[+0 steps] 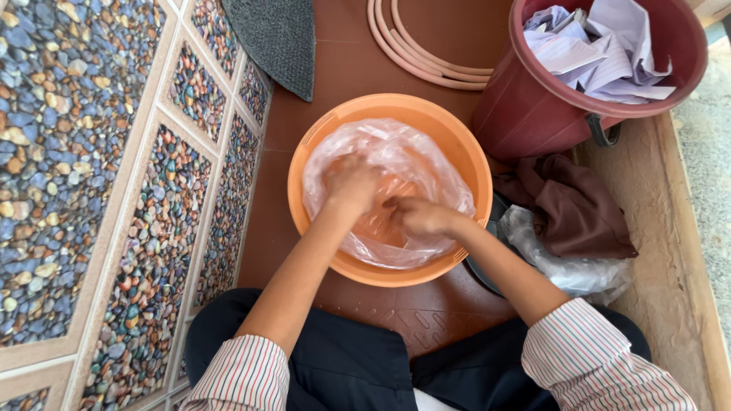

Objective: The person sits on a tiled floor and removes a cloth and a plastic bag from an orange basin. They place the cloth on the floor, then line the basin with the plastic bag and press it into place. The person then places the cloth back into the basin and folds the bag edges over the rim.

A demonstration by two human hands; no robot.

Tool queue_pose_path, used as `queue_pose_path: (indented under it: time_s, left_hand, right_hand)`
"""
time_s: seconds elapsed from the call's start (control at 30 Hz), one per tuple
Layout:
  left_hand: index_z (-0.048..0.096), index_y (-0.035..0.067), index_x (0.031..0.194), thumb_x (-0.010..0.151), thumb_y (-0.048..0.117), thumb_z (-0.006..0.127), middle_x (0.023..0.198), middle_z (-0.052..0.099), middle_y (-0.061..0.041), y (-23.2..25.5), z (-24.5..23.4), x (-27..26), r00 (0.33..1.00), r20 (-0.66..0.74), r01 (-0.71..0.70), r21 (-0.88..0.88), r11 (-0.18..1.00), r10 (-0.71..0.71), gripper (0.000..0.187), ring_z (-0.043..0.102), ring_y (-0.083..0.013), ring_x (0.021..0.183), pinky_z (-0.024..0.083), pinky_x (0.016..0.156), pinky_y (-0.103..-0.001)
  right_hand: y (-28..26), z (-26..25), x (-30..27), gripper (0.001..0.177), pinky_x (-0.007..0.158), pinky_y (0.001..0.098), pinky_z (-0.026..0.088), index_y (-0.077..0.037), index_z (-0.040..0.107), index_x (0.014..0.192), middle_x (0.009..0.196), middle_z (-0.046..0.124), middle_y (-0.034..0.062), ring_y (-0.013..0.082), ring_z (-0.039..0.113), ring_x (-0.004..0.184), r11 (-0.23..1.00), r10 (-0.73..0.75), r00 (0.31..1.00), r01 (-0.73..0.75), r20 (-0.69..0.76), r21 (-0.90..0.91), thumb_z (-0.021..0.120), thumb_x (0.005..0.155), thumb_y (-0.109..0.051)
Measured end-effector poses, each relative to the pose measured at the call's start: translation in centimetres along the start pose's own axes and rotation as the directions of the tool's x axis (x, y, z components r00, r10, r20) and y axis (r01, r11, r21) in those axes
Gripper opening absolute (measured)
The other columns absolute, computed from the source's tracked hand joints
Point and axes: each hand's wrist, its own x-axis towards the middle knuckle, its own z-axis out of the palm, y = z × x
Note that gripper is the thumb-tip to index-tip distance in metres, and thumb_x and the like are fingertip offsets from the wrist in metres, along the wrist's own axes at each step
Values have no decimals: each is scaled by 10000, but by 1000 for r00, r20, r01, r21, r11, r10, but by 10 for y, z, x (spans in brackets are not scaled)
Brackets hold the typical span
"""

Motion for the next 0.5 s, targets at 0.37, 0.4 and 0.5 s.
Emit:
queue_pose_path:
  time_s: [0.37,0.4,0.5]
  left_hand:
    - [553,200,1463,915,237,653,1508,509,-104,5,4,10,992,120,49,-39,998,-44,558,389,-454,1454,317,1147,-711]
    - [548,199,1454,901,260,673,1524,473,-114,6,4,10,987,147,64,-23,998,-60,571,352,-470,1457,293,1136,-718]
    - [528,210,1445,864,303,718,1559,395,-127,3,3,5,973,212,92,11,996,-92,618,282,-497,1458,247,1108,-736]
  right_hand:
    - [-14,-15,0,511,1089,378,485,-82,557,1424,1337,675,168,283,679,1219,993,92,930,-112,-356,-38,543,940,-245]
    - [-8,-21,3,541,1101,383,463,-70,522,1444,1393,622,178,297,636,1260,996,79,918,-93,-388,-16,554,927,-227]
    - [9,-34,11,651,1136,397,382,-33,380,1512,1539,437,215,335,469,1390,996,70,891,-39,-448,79,578,909,-177]
